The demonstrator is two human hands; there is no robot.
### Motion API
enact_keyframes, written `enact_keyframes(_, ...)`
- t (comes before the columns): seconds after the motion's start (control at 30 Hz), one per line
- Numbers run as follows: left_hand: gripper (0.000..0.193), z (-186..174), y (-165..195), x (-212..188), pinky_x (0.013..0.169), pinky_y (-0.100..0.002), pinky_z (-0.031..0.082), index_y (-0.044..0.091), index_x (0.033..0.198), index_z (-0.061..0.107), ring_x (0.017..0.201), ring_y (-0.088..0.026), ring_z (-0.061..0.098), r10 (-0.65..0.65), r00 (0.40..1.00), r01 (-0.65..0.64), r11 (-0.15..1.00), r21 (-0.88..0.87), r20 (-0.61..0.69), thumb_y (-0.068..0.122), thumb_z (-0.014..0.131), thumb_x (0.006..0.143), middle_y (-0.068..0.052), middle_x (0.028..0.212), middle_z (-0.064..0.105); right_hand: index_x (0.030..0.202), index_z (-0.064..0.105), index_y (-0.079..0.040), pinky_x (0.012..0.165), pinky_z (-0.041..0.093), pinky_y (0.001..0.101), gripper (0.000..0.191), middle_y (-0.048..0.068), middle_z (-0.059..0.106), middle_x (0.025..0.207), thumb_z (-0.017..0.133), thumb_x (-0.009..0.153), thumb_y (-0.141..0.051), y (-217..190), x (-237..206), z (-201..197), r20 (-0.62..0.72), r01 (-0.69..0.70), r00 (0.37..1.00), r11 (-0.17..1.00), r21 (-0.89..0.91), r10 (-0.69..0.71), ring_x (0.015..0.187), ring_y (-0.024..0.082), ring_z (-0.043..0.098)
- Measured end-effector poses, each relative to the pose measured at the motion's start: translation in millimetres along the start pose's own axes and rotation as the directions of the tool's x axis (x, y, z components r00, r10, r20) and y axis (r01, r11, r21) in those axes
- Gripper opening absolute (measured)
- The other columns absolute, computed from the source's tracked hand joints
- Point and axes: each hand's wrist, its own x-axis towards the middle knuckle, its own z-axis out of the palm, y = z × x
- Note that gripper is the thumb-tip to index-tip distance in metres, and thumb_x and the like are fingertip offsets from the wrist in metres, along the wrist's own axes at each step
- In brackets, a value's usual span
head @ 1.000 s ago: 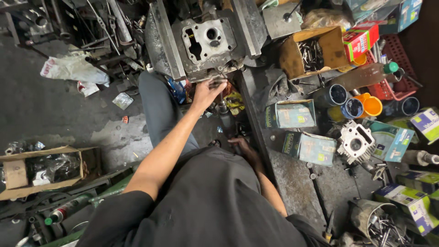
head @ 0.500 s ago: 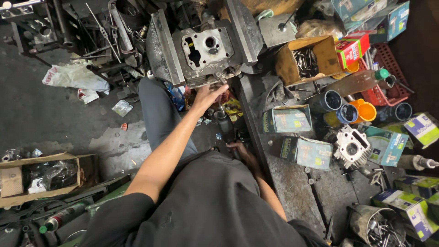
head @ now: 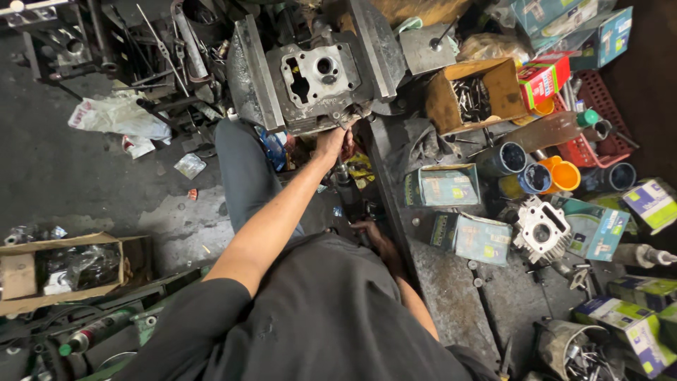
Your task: The person sits on the floor of a repair workshop and uses a socket wrench to loosen and remove a part from a small engine assembly clamped in a bench vise, steadying the component with the other hand and working the fastener repeatedly.
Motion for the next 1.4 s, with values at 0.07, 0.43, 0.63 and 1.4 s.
enact_keyframes(0.07, 0.030, -0.8, -0.1, 0.5, 0.049, -0.030, 0.044, 0.007, 0.078, 0.060, 0.051, -0.015, 0.059, 0.001, 1.000, 0.000, 0.999, -0.054, 0.008, 0.030, 0.075, 0.091, -0.003, 0.061, 0.061, 0.074, 0.071, -0.009, 0.059, 0.040, 0.0289, 0.020, -0.001, 0.062, 0.066, 0.077, 0.078, -0.028, 0.8, -1.8, -1.0, 0.019, -0.050, 0.999, 0.999, 0.008, 0.050, 0.060, 0.013, 0.055)
enact_keyframes(0.43, 0.014, -2.8, 7.1, -4.7, 0.056, -0.032, 0.051, 0.002, 0.083, 0.062, 0.061, -0.016, 0.063, 0.351, 0.936, -0.350, 0.936, 0.021, -0.021, 0.012, 0.062, 0.093, -0.007, 0.072, 0.066, 0.076, 0.070, -0.008, 0.059, 0.042, 0.0293, 0.022, -0.002, 0.061, 0.068, 0.078, 0.075, -0.028, 0.2, -1.5, -3.1, -0.022, -0.073, 0.997, 0.994, -0.085, 0.071, 0.058, 0.012, 0.053)
enact_keyframes(0.63, 0.017, 2.5, 11.3, -6.1, 0.059, -0.031, 0.053, 0.001, 0.089, 0.065, 0.064, -0.017, 0.065, 0.225, 0.974, -0.223, 0.973, -0.062, 0.012, 0.016, 0.065, 0.097, -0.008, 0.076, 0.068, 0.080, 0.070, -0.006, 0.058, 0.043, 0.0305, 0.022, 0.001, 0.062, 0.069, 0.078, 0.075, -0.025, 0.7, -3.6, -3.0, -0.003, -0.031, 1.000, 0.999, 0.013, 0.031, 0.059, 0.014, 0.056)
enact_keyframes(1.4, 0.014, -1.2, 8.8, -5.6, 0.058, -0.035, 0.056, 0.000, 0.092, 0.065, 0.065, -0.019, 0.066, 0.354, 0.934, -0.347, 0.932, -0.101, 0.058, 0.013, 0.069, 0.092, -0.008, 0.082, 0.068, 0.078, 0.068, -0.009, 0.050, 0.047, 0.0341, 0.024, 0.003, 0.061, 0.065, 0.078, 0.073, -0.030, 3.9, -4.7, -5.4, -0.039, -0.231, 0.971, 0.969, 0.086, 0.235, 0.050, 0.019, 0.057)
